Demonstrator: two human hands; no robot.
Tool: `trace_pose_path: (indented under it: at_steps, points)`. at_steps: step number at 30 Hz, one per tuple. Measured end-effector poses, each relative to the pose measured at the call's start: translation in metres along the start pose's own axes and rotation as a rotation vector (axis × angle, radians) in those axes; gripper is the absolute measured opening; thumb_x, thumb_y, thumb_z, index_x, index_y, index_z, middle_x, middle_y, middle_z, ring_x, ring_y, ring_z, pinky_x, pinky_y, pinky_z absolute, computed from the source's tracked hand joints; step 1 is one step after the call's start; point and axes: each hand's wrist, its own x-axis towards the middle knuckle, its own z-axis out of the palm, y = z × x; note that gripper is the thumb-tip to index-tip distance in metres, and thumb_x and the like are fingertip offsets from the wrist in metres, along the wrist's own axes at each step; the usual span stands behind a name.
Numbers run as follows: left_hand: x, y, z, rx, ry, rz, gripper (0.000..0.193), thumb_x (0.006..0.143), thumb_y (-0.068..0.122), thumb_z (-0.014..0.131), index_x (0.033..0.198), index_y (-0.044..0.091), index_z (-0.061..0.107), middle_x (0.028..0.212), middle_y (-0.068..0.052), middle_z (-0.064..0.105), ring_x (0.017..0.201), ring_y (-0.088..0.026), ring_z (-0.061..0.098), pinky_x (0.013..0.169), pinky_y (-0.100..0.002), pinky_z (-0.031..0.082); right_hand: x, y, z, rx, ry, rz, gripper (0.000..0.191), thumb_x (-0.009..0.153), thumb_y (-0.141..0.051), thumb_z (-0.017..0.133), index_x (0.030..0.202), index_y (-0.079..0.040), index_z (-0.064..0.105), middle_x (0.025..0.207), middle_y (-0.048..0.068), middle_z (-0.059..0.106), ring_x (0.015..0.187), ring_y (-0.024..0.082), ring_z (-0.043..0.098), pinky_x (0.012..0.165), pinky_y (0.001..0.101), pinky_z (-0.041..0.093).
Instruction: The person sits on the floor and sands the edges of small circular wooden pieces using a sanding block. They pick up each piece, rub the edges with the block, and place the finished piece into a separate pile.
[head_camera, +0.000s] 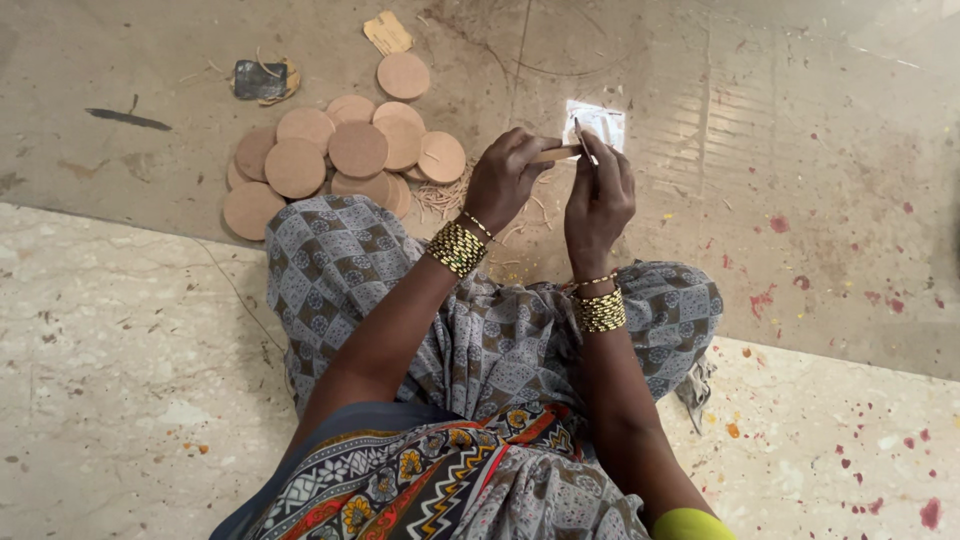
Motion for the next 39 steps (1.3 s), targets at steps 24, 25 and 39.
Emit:
trace_pose_path:
  at_steps: [24,25,39]
  points:
    - [-0.024,-0.100,0.000,-1.364,0.291,-1.065,0.062,0.083,0.032,0.084,0.134,0.003,0.063,0.124,-0.009,0.069,0.111,-0.023,0.070,0.089,-0.043,0.062,-0.009,0.040,0.099,0.956,-0.464,0.835,0.040,0.104,-0.018,0.049,0.139,-0.002,0.059,0.122,0.011,0.071,0.098,0.016,0.072,0.081,0.0305,0.062]
    - [-0.025,-0.104,0.000,-1.330,0.367,-1.072,0.062,0.083,0.032,0.083,0.133,0.002,0.063,0.123,-0.009,0.069,0.109,-0.023,0.070,0.088,-0.043,0.062,-0.011,0.035,0.104,0.966,-0.462,0.890,0.041,0.105,-0.024,0.046,0.140,-0.004,0.058,0.122,0.011,0.070,0.096,0.016,0.072,0.079,0.0303,0.062]
    - [-0.045,-0.129,-0.011,-0.378,0.558,-0.724,0.044,0.094,0.027,0.075,0.117,-0.010,0.069,0.109,-0.017,0.078,0.096,-0.020,0.075,0.081,-0.032,0.059,-0.024,0.023,0.174,0.633,-0.661,1.042,0.036,0.094,-0.009,0.077,0.126,-0.001,0.063,0.103,0.006,0.065,0.089,0.018,0.067,0.070,0.0355,0.061]
